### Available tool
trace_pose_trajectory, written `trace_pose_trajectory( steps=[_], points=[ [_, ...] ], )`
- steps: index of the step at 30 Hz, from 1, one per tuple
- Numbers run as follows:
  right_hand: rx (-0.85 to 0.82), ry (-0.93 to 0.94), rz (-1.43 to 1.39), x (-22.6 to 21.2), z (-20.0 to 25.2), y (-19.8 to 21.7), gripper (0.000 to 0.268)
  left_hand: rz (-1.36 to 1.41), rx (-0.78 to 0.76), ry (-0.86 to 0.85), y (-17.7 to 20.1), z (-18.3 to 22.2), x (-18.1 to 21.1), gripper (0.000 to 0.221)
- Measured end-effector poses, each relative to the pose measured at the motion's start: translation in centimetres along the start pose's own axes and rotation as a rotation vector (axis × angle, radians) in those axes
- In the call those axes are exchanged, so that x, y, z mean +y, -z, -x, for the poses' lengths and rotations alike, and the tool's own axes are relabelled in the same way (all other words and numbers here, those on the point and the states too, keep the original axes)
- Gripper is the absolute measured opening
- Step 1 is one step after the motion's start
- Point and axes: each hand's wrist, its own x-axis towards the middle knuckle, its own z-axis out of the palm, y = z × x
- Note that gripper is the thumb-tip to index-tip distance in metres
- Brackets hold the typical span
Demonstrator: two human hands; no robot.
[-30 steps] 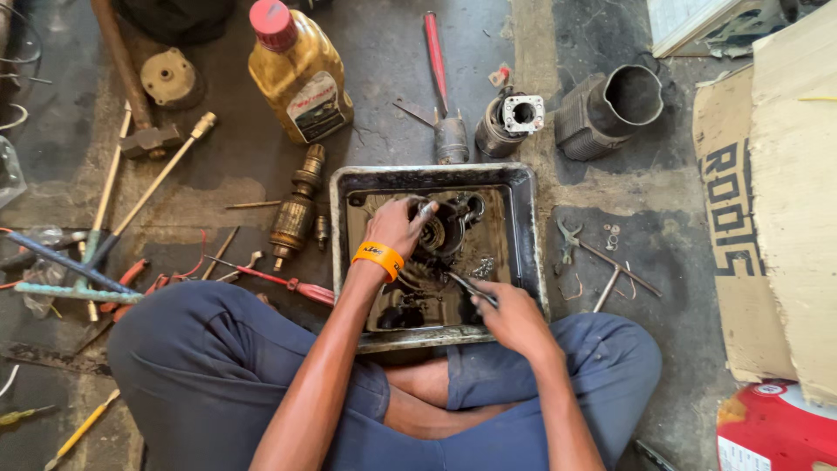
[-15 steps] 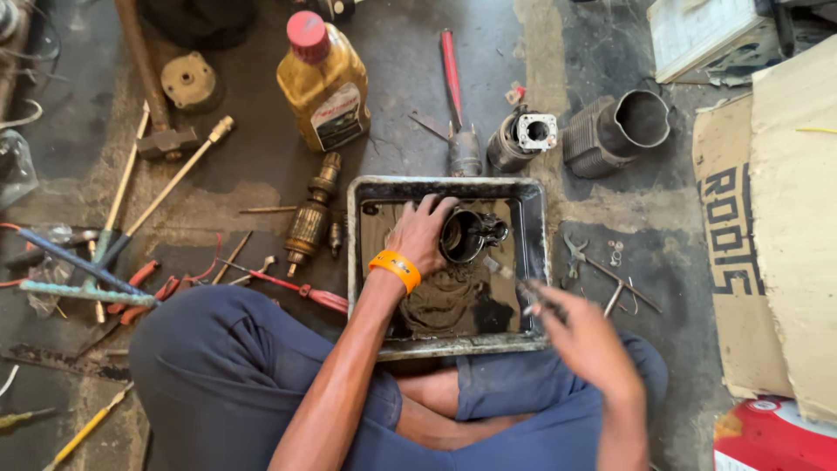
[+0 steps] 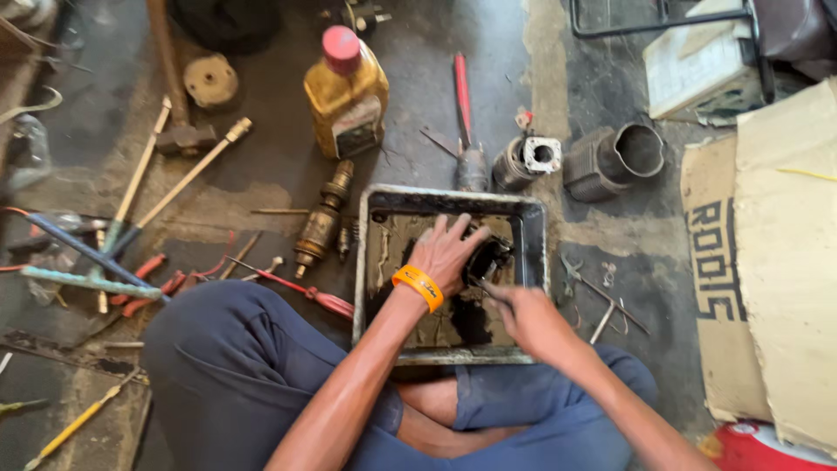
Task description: The person scrubs a cylindrical metal engine part with a brush inside a tray of dark liquid. They rotate the part to clean different sides and dip it into the liquid repeatedly.
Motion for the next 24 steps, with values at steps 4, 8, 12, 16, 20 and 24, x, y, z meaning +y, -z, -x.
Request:
trace_pose_trajectory(
  steps=[4,8,12,16,20,24],
  points=[
    [-0.099,-0.325,0.315,-0.5,0.4,-0.4,0.059,0.07,-0.006,0.014,-0.6,-0.2,0.3,0.082],
    [-0.119,-0.411,-0.132,0.1,-0.4,-2.3,0.036,0.051,0.025,0.003,-1.1,0.4,-0.3,0.081],
    [-0.125,-0.457,-0.463,2.1,0.7,-2.7,0.028,0.045,0.061,-0.012,-1.5,0.4,0.0,0.079],
    [0.082,-0.076,0.192,2.4,1.0,-2.6,0.044,0.027,0.057,-0.014,-0.8,0.1,-0.1,0.077],
    [0.003,-0.322,-0.055,1.4,0.9,-3.1,0.04,0.041,0.049,-0.02,-1.0,0.2,-0.2,0.076],
    [-0.077,-0.744,-0.869,0.7,1.7,-3.3,0.036,0.125,0.019,0.03,-1.2,0.3,-0.2,0.082]
  ],
)
